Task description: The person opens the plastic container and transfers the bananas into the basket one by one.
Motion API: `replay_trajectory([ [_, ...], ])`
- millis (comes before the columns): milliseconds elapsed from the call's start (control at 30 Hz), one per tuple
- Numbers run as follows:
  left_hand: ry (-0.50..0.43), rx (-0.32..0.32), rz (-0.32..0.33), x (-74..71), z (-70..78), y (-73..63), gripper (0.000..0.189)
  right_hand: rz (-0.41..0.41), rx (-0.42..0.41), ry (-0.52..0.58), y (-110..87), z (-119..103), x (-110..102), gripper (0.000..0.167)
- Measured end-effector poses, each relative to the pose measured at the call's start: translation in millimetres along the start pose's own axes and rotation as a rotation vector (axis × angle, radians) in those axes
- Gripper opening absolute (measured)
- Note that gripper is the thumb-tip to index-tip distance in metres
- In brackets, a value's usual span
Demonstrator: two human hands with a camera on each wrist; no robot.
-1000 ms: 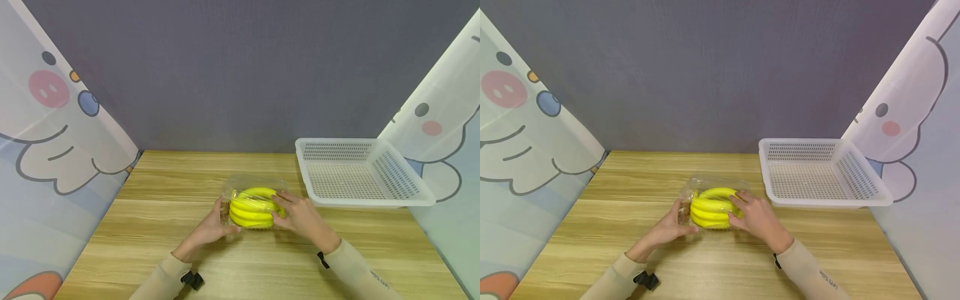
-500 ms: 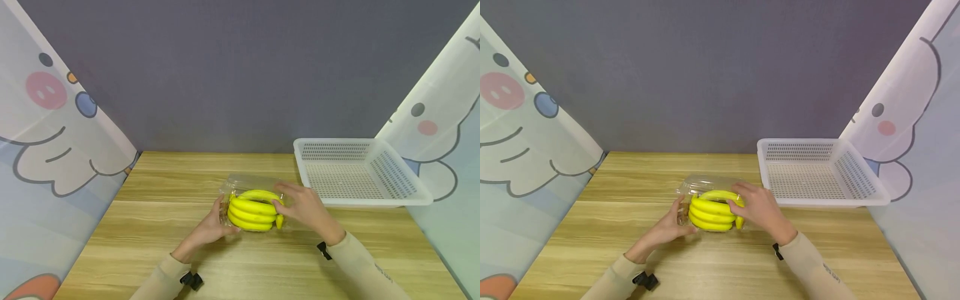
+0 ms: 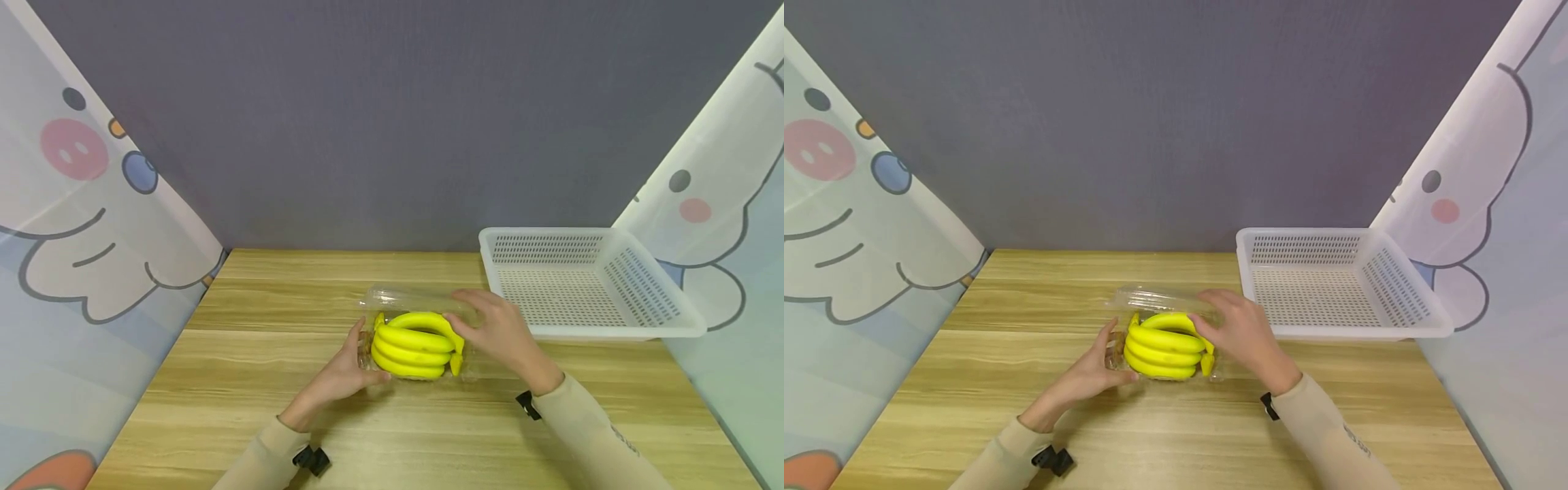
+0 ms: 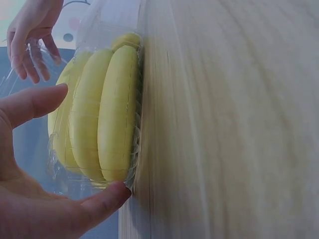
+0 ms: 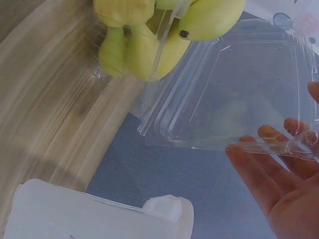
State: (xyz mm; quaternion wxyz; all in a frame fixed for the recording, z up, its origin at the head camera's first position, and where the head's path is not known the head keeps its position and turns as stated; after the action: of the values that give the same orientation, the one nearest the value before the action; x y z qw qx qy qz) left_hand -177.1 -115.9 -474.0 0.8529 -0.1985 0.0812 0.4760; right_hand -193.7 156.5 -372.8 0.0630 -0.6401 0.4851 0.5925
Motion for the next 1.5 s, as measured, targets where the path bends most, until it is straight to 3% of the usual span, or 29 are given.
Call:
replay_trajectory([
  [633,0.020,0.002,0.002,3.6,-0.1,-1.2,0.124,0.001,0.134,0.173,10.1,14.9,-3.8,0.037],
  [1100,0.020,0.001,0.000,4.4,1.7,-0.3,0.123,-0.082,0.262,0.264,23.6,27.3,-9.0,0.036],
  [1500,0.029,0.002,0.008,4.3,1.4,0.1,0.123,-0.079,0.296,0.328,29.8,35.4,-8.6,0.036],
])
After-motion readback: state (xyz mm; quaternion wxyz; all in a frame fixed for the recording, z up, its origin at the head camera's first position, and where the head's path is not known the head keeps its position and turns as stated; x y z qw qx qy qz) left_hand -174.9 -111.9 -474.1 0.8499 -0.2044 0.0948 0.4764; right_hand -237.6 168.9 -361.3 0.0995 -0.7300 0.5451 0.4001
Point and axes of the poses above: each hand's wrist, its own y-axis towards the middle knuckle, its own x-axis out of the palm, z = x × y, the point moved 4 cm from there along y, towards the middle knuckle, and after that the axes turned 12 degrees about -z, right-handed, at the moved point
